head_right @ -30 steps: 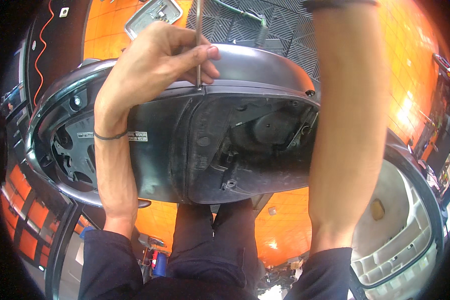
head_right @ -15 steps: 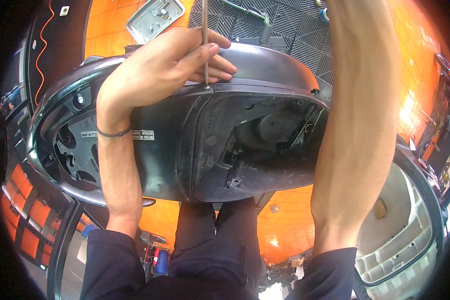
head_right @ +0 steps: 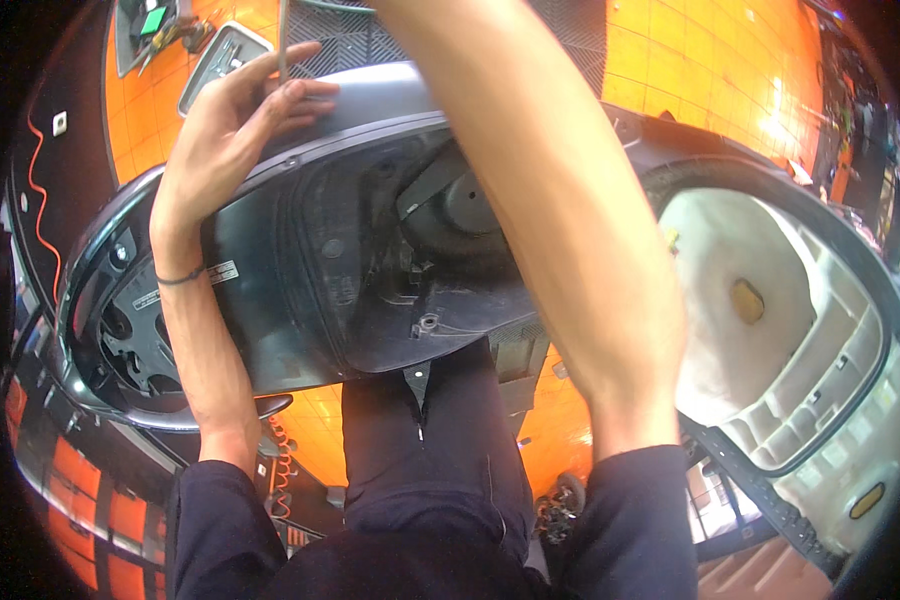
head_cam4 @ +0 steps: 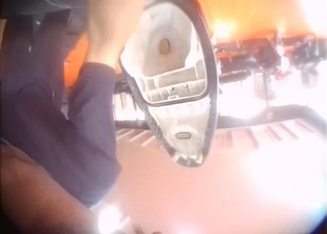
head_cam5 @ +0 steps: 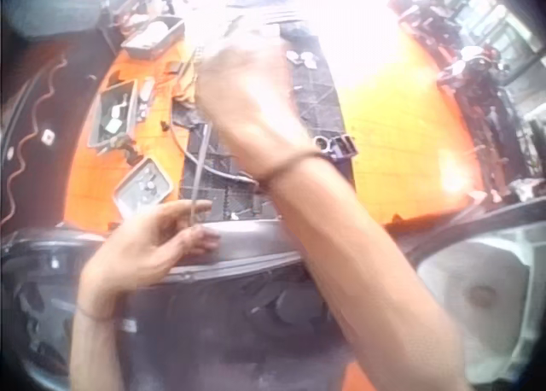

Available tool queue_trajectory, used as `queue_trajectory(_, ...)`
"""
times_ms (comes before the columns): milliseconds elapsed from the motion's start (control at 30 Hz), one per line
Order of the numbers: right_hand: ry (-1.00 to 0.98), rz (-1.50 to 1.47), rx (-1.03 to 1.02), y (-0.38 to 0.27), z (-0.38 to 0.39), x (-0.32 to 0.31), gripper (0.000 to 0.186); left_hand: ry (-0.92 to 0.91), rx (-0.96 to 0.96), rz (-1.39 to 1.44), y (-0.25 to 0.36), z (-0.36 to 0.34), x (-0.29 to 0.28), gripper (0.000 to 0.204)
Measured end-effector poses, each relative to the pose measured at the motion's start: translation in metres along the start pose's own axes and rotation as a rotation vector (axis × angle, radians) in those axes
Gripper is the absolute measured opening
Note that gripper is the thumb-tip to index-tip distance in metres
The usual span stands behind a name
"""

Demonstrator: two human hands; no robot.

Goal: The person removes the seat from a motorcycle, then uses a screwdriver to detach plastic body panels and interior covers to access internal components.

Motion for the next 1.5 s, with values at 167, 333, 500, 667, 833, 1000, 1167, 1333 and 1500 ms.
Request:
queue_trajectory(167, 0.429, 0.096, 0.13, -0.011, 0.107, -0.102, 0.042, 0.466, 0.68, -0.636, 0.084, 0.032, 0.033, 0.035)
queue_trajectory(333, 0.551, 0.12, 0.691, 0.0, 0.287, -0.124, 0.045, -0.282, 0.393, -0.621, 0.063, 0.033, 0.227, 0.027)
queue_trajectory(500, 0.324, 0.268, 0.946, -0.014, 0.46, -0.089, 0.053, -0.878, 0.529, -1.508, -0.11, 0.036, 0.363, 0.026)
queue_trajectory(667, 0.285, 0.223, 1.094, -0.04, 0.539, -0.074, 0.055, -0.931, 0.972, -1.675, -0.178, 0.031, 0.37, 0.035)
queue_trajectory(833, 0.37, 0.239, 1.082, -0.043, 0.559, -0.075, 0.056, -0.995, 1.061, -1.68, -0.185, 0.031, 0.372, 0.028)
queue_trajectory(1000, 0.381, 0.248, 1.049, -0.045, 0.551, -0.07, 0.053, -0.913, 1.198, -1.499, -0.174, 0.031, 0.371, 0.023)
queue_trajectory(1167, 0.351, 0.231, 1.047, -0.049, 0.541, -0.067, 0.052, -0.891, 1.089, -1.64, -0.176, 0.041, 0.39, 0.021)
queue_trajectory(1333, 0.322, 0.255, 0.994, -0.049, 0.533, -0.066, 0.053, -0.873, 0.981, -1.67, -0.171, 0.043, 0.391, 0.021)
queue_trajectory(1500, 0.277, 0.348, 0.911, -0.063, 0.507, -0.074, 0.042, -0.503, 0.595, -1.411, -0.151, 0.041, 0.378, 0.019)
Point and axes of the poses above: each hand's wrist, its own z-axis away from the middle knuckle, its own x-axis out of the palm, y = z × x, the point moved 8 cm from there along -z, towards the middle knuckle, and after that the axes turned 9 degrees about -x, right-handed, at the moved point
